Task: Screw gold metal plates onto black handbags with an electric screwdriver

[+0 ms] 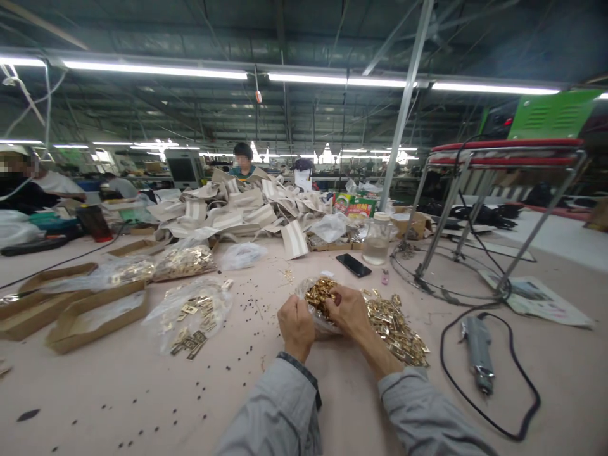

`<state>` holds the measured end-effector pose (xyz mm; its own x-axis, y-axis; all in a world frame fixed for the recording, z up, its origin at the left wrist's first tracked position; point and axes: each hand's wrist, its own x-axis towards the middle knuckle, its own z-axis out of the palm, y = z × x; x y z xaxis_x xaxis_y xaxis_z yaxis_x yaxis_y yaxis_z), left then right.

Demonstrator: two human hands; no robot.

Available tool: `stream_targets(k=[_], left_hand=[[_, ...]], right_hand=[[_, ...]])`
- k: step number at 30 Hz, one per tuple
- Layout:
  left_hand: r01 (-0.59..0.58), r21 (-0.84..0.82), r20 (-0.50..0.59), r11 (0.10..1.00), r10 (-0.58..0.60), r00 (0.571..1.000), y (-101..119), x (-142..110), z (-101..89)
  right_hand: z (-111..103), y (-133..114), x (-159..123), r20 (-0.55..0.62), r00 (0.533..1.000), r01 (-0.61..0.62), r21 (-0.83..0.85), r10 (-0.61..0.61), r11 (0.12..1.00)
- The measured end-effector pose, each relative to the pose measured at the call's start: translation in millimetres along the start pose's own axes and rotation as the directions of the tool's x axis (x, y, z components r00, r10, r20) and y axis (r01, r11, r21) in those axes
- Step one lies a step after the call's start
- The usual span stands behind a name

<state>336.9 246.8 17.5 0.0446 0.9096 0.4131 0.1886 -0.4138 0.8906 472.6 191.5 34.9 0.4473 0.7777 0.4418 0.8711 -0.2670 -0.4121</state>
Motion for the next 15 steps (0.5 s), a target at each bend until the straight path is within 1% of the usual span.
stream_targets(k=[6,11,15], left_hand=[[-0.012,0.012,-0.020,1.000,0.012,1.000,-1.5,0.2,1.3],[-0.024,0.031,-0.021,0.999,0.024,0.999,0.2,0.2,1.0],[-0.013,0.025,-0.014,1.000,0.013,1.000,1.0,-0.4,0.4]], right_hand=[[5.0,-0.6,2.1,-0.020,0.990,0.140,-0.062,-0.141,0.988],[5.6,-0.6,5.4,-0.037,0.984,0.170,-0.123,-0.176,0.978],[6.8,0.2,5.6,-0.023,0.978,0.203,-0.122,-0.208,0.971]])
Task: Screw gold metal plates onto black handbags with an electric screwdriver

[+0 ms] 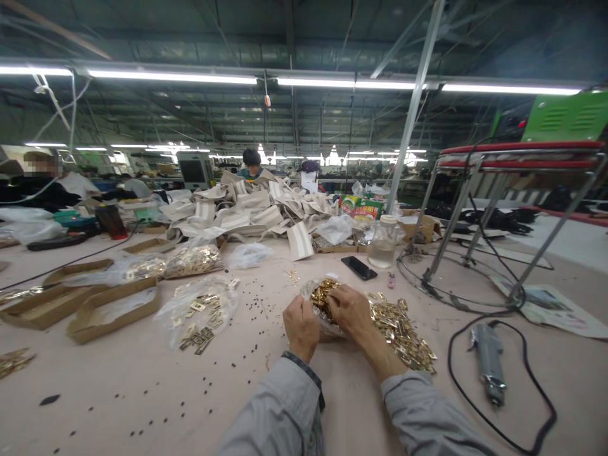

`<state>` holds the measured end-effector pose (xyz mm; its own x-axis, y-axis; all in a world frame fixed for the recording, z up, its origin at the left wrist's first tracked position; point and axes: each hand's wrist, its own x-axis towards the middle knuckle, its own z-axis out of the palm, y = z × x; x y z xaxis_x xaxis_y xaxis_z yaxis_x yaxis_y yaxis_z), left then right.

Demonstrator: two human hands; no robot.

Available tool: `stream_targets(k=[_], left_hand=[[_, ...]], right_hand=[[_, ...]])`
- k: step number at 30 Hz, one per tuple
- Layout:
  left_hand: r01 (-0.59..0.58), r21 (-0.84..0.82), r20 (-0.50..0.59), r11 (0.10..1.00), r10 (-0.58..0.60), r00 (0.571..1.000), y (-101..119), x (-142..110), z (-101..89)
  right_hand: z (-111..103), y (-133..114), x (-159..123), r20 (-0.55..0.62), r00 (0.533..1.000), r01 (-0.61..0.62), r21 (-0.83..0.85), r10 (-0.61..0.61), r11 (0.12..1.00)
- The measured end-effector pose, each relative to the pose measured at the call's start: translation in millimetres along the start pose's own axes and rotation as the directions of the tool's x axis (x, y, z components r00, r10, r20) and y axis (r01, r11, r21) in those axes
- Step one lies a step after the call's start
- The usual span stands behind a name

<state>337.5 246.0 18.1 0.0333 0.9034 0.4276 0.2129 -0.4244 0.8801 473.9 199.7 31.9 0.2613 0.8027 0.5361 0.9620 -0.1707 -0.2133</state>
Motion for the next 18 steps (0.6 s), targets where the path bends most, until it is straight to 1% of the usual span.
stream_targets(k=[1,3,5,7,9,11,14,15,16,17,18], left_hand=[[-0.001,0.001,0.001,1.000,0.001,1.000,-0.1,-0.1,-0.1],[-0.010,0.007,0.001,1.000,0.010,1.000,-0.3,-0.2,-0.1],[-0.017,0.012,-0.008,1.000,0.017,1.000,-0.4,0.0,-0.2],[-0.014,0.018,-0.015,1.000,0.014,1.000,-0.1,0.4,-0.4],[-0.009,0.028,-0.013,1.000,0.009,1.000,0.5,0.8,-0.7],[-0.004,0.030,-0.008,1.000,0.004,1.000,1.2,1.3,-1.0],[0.001,0.007,-0.006,1.000,-0.001,1.000,2.0,1.9,-1.6],[0.002,-0.001,-0.005,1.000,-0.002,1.000,2.2,2.2,-1.7],[0.004,-0.006,-0.001,1.000,-0.004,1.000,2.4,2.4,-1.9],[0.007,-0.008,0.002,1.000,-0.007,1.000,2.5,2.8,-2.0],[0.010,-0.007,0.005,1.000,-0.010,1.000,2.6,3.1,-2.1]], right_hand=[[0.7,0.2,-0.1,-0.003,1.000,0.006,0.003,-0.006,1.000],[1.5,0.6,0.3,-0.048,0.999,0.003,0.047,0.000,0.999],[-0.2,1.5,1.7,-0.112,0.993,-0.021,0.187,0.043,0.982],[-5.1,3.4,4.1,-0.117,0.985,-0.072,0.388,0.127,0.919],[-12.6,7.2,7.3,-0.043,0.978,-0.145,0.564,0.204,0.813],[-21.6,14.2,10.6,0.047,0.966,-0.214,0.688,0.253,0.693],[-37.7,33.5,13.6,0.145,0.943,-0.287,0.808,0.299,0.514],[-44.1,42.3,13.5,0.165,0.938,-0.301,0.828,0.306,0.473],[-51.0,52.0,12.6,0.177,0.935,-0.307,0.835,0.306,0.456],[-58.3,62.1,11.1,0.178,0.938,-0.305,0.830,0.297,0.468],[-65.7,72.3,9.1,0.160,0.945,-0.291,0.807,0.285,0.514]])
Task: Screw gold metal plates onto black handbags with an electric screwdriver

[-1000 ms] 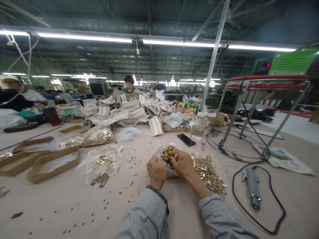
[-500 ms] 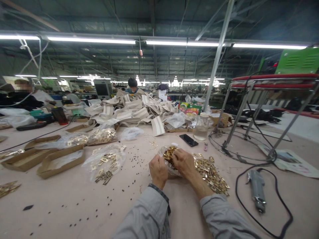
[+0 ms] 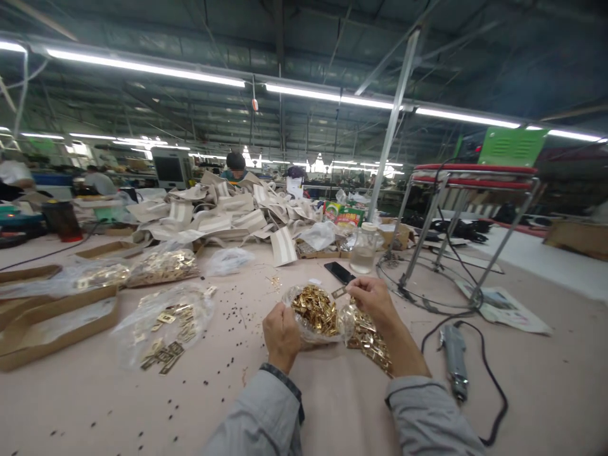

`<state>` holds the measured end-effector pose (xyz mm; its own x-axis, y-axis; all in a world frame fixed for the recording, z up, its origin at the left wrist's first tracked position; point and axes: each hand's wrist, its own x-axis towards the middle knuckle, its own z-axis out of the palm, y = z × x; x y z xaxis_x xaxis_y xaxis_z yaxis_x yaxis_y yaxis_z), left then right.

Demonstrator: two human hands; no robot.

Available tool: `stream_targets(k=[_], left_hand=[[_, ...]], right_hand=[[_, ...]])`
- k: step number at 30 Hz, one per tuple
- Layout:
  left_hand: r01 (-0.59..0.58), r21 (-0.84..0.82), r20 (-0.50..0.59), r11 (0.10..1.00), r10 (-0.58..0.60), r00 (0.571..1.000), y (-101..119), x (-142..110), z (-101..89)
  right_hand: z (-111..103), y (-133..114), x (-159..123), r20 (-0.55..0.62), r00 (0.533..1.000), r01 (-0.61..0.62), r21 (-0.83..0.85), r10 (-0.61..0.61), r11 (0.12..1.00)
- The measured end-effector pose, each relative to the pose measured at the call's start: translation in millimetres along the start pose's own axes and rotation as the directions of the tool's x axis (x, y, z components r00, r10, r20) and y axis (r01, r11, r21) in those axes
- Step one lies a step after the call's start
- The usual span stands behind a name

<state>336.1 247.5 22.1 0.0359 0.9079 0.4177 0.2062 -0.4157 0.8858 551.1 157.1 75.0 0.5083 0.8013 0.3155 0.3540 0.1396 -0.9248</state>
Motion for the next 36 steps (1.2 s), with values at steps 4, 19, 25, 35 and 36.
stream_targets(k=[4,19,25,35,36], left_hand=[[0.002,0.009,0.005,1.000,-0.002,1.000,0.4,1.2,0.6],[0.008,-0.001,0.023,1.000,-0.008,1.000,-2.5,1.0,1.6],[0.017,0.017,0.006,1.000,-0.017,1.000,-1.4,0.8,0.3],[0.011,-0.017,-0.011,1.000,-0.011,1.000,-8.1,-1.6,4.6],[0.015,-0.023,-0.011,1.000,-0.015,1.000,-8.8,-1.6,5.1]], right_hand=[[-34.7,-1.7,-4.4,-0.215,0.959,0.079,-0.430,-0.187,0.899],[92.9,3.6,-28.3,0.297,0.955,0.229,-0.764,0.013,0.604],[101.9,8.8,-28.9,0.237,0.969,0.234,-0.811,-0.065,0.537],[98.4,25.6,-23.8,0.126,0.960,0.261,-0.719,-0.248,0.644],[98.4,27.1,-23.4,0.108,0.962,0.251,-0.707,-0.251,0.661]])
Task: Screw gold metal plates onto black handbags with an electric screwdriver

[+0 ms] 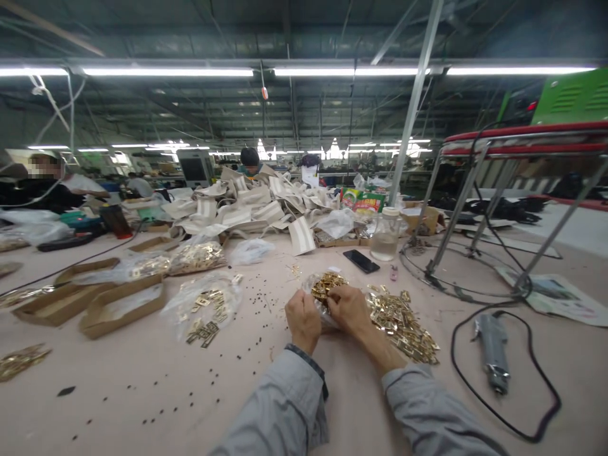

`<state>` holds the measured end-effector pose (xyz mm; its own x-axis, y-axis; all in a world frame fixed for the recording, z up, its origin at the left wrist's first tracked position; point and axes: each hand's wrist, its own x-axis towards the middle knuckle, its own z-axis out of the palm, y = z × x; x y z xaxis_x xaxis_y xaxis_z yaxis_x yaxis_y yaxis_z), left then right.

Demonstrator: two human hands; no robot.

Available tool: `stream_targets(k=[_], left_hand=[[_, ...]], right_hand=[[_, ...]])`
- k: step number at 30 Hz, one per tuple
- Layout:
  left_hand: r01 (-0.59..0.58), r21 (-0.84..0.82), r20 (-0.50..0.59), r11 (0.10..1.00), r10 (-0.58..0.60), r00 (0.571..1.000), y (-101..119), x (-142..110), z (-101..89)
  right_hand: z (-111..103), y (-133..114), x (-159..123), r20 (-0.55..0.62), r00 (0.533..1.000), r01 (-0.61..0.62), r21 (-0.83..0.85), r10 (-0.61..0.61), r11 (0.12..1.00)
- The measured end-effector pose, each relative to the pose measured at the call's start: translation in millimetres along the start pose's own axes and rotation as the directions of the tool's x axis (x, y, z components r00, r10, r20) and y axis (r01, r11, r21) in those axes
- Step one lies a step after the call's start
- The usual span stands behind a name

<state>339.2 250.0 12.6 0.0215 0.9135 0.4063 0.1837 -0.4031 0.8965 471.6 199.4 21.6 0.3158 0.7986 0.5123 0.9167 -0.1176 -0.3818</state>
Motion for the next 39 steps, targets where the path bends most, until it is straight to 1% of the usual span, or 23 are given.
stream_targets(k=[2,4,8,11,12,14,15,17,19,21,23,24,25,26,27,28,29,30,31,33,34,36,39], left_hand=[[0.002,-0.008,-0.004,1.000,-0.002,1.000,-0.8,0.0,0.6],[-0.003,-0.013,-0.008,1.000,0.002,1.000,-0.8,0.0,0.8],[-0.008,-0.001,0.001,1.000,0.008,1.000,-0.2,-0.4,0.4],[-0.002,0.013,-0.002,1.000,0.002,1.000,0.7,-0.9,-0.8],[-0.002,0.015,-0.006,1.000,0.002,1.000,1.4,-0.9,-1.3],[-0.004,0.013,-0.017,1.000,0.004,1.000,3.2,-0.8,-2.3],[-0.006,0.013,-0.022,1.000,0.006,1.000,4.4,-0.6,-2.8],[-0.010,0.019,-0.026,1.000,0.011,1.000,6.5,0.1,-3.4],[-0.011,0.019,-0.023,1.000,0.011,1.000,8.0,1.0,-3.8],[-0.007,0.018,-0.015,1.000,0.008,1.000,8.5,1.8,-3.9],[-0.004,0.022,-0.008,1.000,0.005,1.000,8.2,2.5,-4.0],[-0.004,0.022,-0.005,1.000,0.004,1.000,8.0,2.9,-4.0],[-0.002,0.022,-0.003,1.000,0.003,1.000,7.9,3.1,-4.0],[0.000,0.016,0.001,1.000,0.000,1.000,7.9,3.3,-4.0],[0.005,0.008,0.005,1.000,-0.005,1.000,8.2,3.4,-4.1],[0.011,0.002,0.011,1.000,-0.011,1.000,8.6,3.4,-4.3],[0.017,-0.004,0.017,1.000,-0.017,1.000,9.1,3.4,-4.5],[0.024,-0.006,0.020,1.000,-0.023,1.000,9.6,3.3,-4.9],[0.029,-0.006,0.020,1.000,-0.029,0.999,10.0,3.2,-5.2],[0.031,0.000,0.015,1.000,-0.031,0.999,10.3,2.9,-5.7],[0.029,0.004,0.011,1.000,-0.029,1.000,10.1,2.8,-5.7],[0.021,0.004,0.007,1.000,-0.021,1.000,9.1,2.5,-5.3],[0.015,-0.006,0.002,1.000,-0.015,1.000,7.1,2.2,-4.0]], right_hand=[[1.5,2.2,0.1,-0.008,1.000,0.003,0.040,-0.002,0.999],[2.9,3.8,0.0,-0.012,0.999,0.046,0.061,-0.045,0.997],[9.1,4.5,-1.0,-0.012,0.983,0.182,-0.022,-0.182,0.983],[13.9,2.7,-1.4,-0.015,0.970,0.241,-0.082,-0.243,0.967],[13.8,1.7,-1.1,-0.033,0.967,0.249,-0.075,-0.252,0.966],[8.8,-0.9,0.3,-0.091,0.962,0.258,0.008,-0.256,0.966],[3.5,-1.8,1.5,-0.126,0.962,0.254,0.079,-0.243,0.964],[-13.1,-1.1,4.5,-0.174,0.971,0.207,0.248,-0.167,0.946],[-35.6,6.1,8.0,-0.154,0.987,0.107,0.394,-0.049,0.913],[-60.5,21.3,11.2,-0.092,0.995,0.006,0.476,0.043,0.879],[-83.4,41.6,13.0,-0.065,0.994,-0.050,0.467,0.090,0.883],[-92.7,51.7,13.2,-0.100,0.988,-0.065,0.424,0.118,0.903],[-99.8,60.5,13.0,-0.172,0.973,-0.083,0.360,0.154,0.929],[-104.3,67.0,12.4,-0.270,0.944,-0.108,0.288,0.189,0.952],[-106.0,70.6,11.6,-0.373,0.903,-0.135,0.224,0.212,0.965],[-104.6,70.8,10.7,-0.454,0.864,-0.151,0.181,0.219,0.972],[-100.2,67.6,9.6,-0.495,0.843,-0.148,0.163,0.211,0.975],[-93.3,61.2,8.5,-0.489,0.852,-0.121,0.164,0.187,0.979],[-84.2,52.5,7.2,-0.441,0.886,-0.074,0.174,0.145,0.982],[-62.7,31.7,4.5,-0.282,0.959,0.041,0.179,0.012,0.983],[-51.7,21.8,3.2,-0.200,0.978,0.087,0.157,-0.055,0.984],[-32.4,6.5,0.9,-0.066,0.989,0.136,0.068,-0.131,0.988],[-12.7,-1.5,0.0,0.028,0.992,0.128,-0.091,-0.126,0.988]])
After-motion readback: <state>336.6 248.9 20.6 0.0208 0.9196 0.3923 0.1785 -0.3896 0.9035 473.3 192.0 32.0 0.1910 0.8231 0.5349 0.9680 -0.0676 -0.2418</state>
